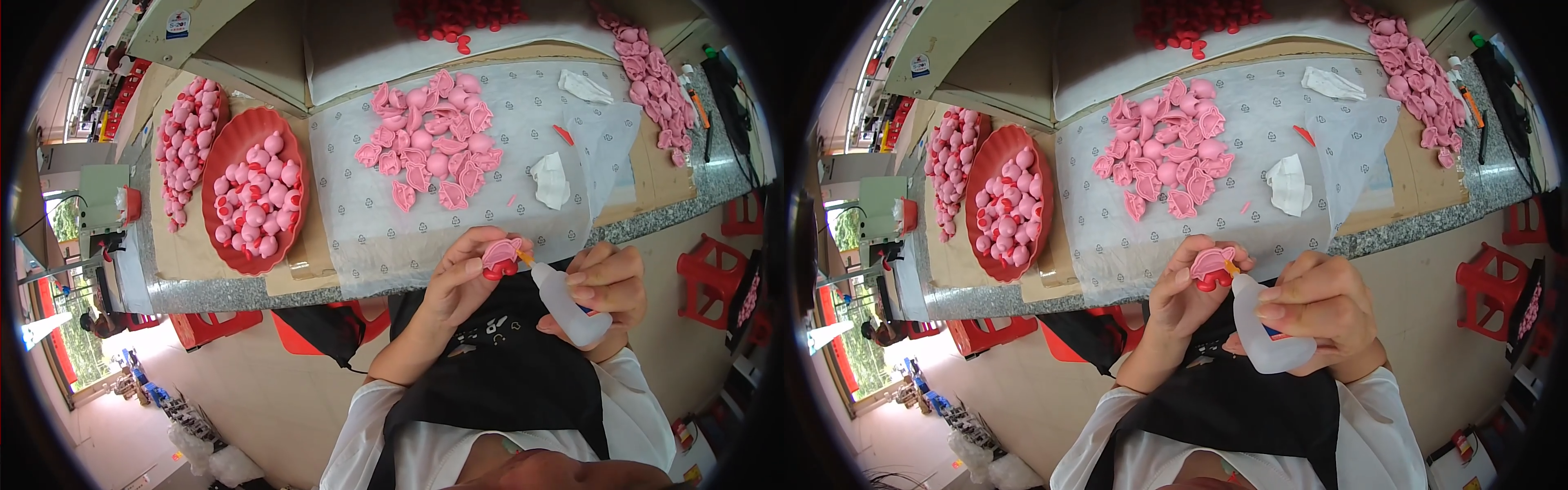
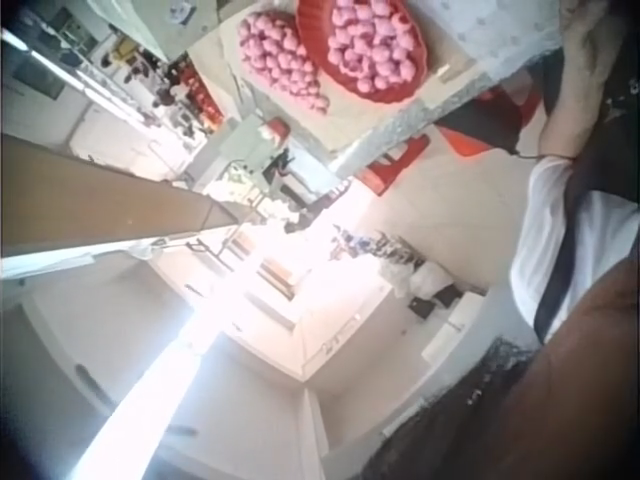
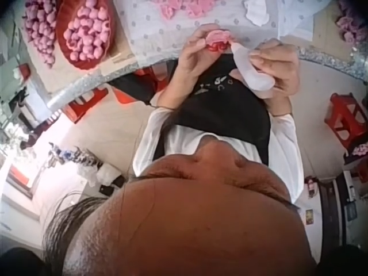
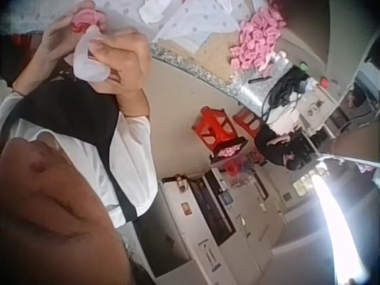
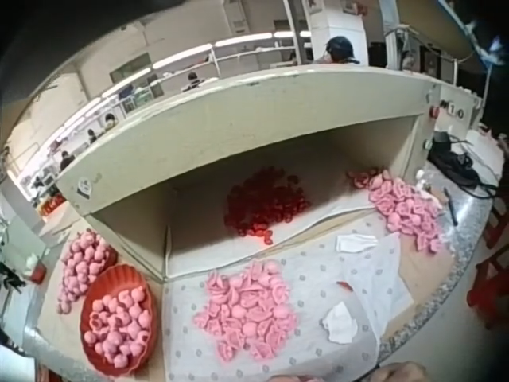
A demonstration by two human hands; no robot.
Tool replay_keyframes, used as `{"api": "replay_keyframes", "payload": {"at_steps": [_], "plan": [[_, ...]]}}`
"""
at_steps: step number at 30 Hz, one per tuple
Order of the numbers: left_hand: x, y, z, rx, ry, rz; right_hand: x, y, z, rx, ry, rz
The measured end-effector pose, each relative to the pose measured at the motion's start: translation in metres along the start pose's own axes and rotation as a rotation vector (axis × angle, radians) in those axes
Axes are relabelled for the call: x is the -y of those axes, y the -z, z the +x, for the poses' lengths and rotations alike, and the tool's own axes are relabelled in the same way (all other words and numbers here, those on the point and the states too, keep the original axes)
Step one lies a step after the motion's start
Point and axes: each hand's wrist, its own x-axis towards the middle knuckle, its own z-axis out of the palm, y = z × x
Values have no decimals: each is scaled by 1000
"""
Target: Assembling small toy figures by applying glue to components and joining them together.
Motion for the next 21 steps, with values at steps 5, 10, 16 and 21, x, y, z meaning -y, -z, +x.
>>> {"api": "replay_keyframes", "payload": {"at_steps": [5, 10, 16, 21], "plan": [[0, 2, 0, 20, -12, -19, -1, 1, -2, -27, 4, -15], [-1, 3, -1, 23, 9, -41, -2, 3, 0, -27, 19, -39], [1, 4, 0, 8, -8, -39, -1, 4, -1, -41, 8, 2], [0, 4, 0, 3, -14, -40, -4, 4, -2, -51, 8, -13]]}}
